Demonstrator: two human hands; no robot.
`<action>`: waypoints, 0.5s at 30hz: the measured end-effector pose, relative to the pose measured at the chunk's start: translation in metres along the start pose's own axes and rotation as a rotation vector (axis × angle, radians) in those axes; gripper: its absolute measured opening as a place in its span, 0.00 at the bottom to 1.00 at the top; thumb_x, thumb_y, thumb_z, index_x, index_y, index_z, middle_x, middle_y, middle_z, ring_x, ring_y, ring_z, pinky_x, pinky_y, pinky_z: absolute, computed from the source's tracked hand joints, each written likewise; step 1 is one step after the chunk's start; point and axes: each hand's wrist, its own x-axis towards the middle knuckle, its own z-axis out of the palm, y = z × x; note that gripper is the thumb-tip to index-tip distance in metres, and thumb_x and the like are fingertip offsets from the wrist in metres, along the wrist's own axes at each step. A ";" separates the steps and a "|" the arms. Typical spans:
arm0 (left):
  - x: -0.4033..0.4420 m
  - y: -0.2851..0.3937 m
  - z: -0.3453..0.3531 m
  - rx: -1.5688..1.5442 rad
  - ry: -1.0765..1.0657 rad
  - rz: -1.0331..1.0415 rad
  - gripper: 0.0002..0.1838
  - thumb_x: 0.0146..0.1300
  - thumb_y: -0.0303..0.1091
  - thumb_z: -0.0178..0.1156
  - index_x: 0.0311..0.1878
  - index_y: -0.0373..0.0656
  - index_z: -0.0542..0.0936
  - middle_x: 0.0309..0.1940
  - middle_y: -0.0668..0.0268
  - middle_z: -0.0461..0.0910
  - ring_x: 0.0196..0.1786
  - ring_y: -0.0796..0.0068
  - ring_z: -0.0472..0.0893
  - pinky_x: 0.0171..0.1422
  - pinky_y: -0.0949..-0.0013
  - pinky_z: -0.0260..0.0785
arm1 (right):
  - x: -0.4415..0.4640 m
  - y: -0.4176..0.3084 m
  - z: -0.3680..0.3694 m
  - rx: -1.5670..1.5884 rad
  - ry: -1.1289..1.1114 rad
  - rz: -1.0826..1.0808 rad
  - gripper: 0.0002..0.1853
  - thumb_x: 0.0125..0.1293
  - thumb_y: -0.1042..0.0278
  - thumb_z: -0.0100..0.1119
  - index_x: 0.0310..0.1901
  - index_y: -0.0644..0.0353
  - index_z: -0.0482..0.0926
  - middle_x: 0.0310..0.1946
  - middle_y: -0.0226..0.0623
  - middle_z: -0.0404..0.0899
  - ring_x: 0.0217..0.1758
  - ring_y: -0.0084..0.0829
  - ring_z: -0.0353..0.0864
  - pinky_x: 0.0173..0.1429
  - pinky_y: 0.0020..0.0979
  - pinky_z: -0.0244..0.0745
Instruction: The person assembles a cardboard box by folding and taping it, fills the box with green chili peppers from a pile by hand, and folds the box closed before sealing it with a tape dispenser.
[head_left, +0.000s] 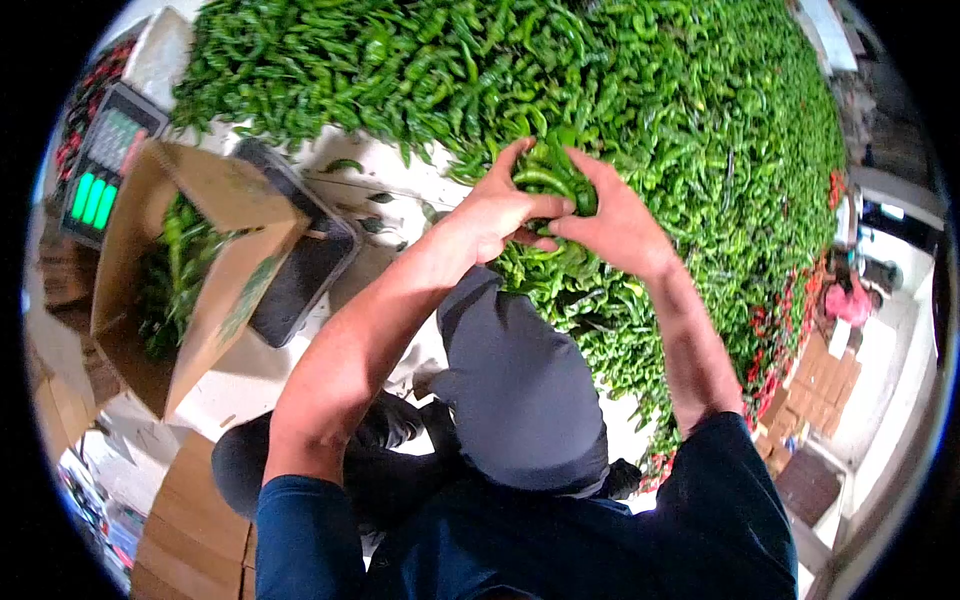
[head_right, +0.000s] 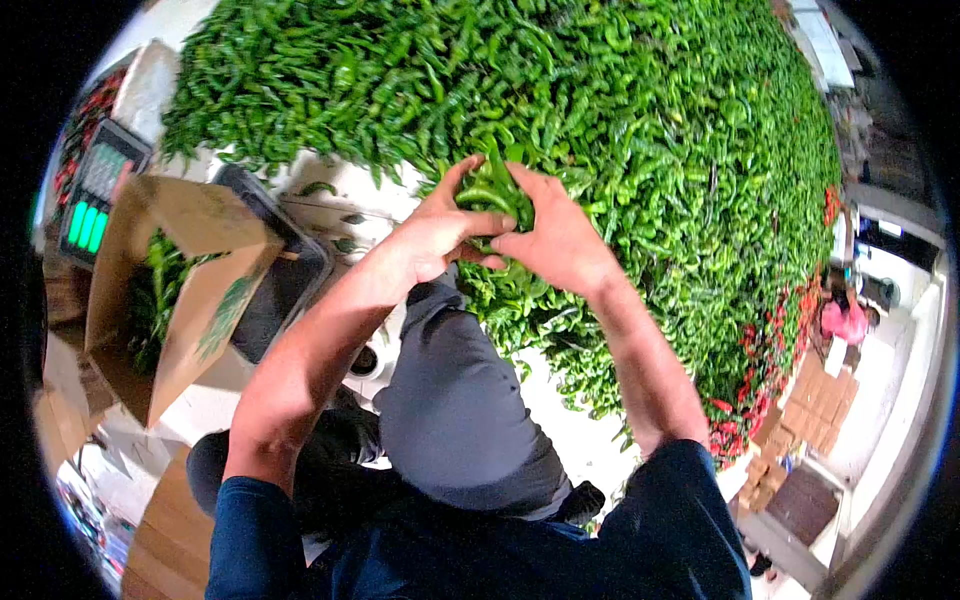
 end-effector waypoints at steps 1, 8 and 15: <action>-0.011 0.018 0.004 -0.001 0.024 0.038 0.54 0.57 0.18 0.69 0.81 0.51 0.47 0.58 0.52 0.76 0.50 0.56 0.84 0.42 0.49 0.86 | 0.002 -0.017 -0.013 0.015 0.030 -0.089 0.45 0.52 0.65 0.70 0.74 0.65 0.64 0.68 0.61 0.69 0.71 0.51 0.71 0.76 0.38 0.66; -0.165 0.149 0.011 0.131 0.227 0.535 0.53 0.58 0.22 0.70 0.80 0.48 0.46 0.59 0.55 0.75 0.53 0.57 0.83 0.45 0.45 0.85 | -0.002 -0.200 -0.068 -0.026 0.024 -0.661 0.43 0.50 0.66 0.69 0.71 0.67 0.68 0.58 0.52 0.80 0.61 0.38 0.80 0.69 0.33 0.72; -0.341 0.184 -0.041 0.308 0.461 1.003 0.46 0.64 0.25 0.66 0.79 0.44 0.48 0.60 0.56 0.74 0.59 0.60 0.81 0.57 0.44 0.82 | -0.044 -0.378 -0.027 0.023 -0.382 -1.062 0.23 0.63 0.67 0.62 0.60 0.61 0.76 0.38 0.42 0.84 0.37 0.32 0.84 0.46 0.36 0.81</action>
